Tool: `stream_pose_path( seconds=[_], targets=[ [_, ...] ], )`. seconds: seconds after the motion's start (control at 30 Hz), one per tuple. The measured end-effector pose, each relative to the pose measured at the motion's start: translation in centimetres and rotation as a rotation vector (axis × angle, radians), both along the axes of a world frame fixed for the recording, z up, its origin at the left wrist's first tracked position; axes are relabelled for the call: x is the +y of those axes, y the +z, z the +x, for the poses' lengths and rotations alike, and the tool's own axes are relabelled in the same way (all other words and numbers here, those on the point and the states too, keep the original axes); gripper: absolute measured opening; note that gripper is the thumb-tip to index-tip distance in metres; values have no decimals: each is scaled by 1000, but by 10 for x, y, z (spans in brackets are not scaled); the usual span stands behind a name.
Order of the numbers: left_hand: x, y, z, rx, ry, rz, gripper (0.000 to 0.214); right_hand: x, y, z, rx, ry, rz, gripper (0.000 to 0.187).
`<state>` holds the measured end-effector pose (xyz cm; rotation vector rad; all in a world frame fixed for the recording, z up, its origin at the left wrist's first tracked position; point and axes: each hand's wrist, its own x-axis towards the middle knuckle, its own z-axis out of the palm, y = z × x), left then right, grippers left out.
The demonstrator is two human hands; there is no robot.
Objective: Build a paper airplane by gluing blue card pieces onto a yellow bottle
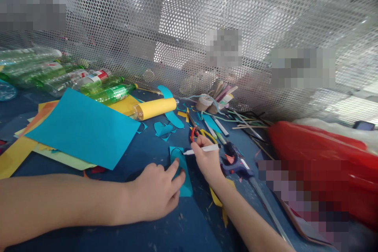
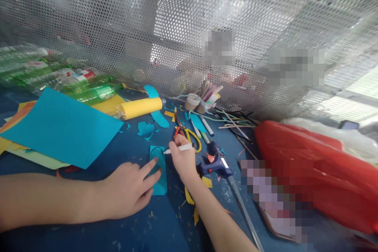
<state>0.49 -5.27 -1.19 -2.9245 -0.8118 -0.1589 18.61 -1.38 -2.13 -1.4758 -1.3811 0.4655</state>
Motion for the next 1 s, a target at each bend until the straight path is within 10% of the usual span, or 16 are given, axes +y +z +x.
stream_pose_path(
  seconds=[0.7, 1.0],
  targets=[
    [-1, -2, -1, -30, 32, -28, 45, 0, -3, 3, 326, -52, 94, 31],
    [42, 16, -4, -626, 71, -502, 27, 3, 3, 4, 548, 8, 146, 35]
  ],
)
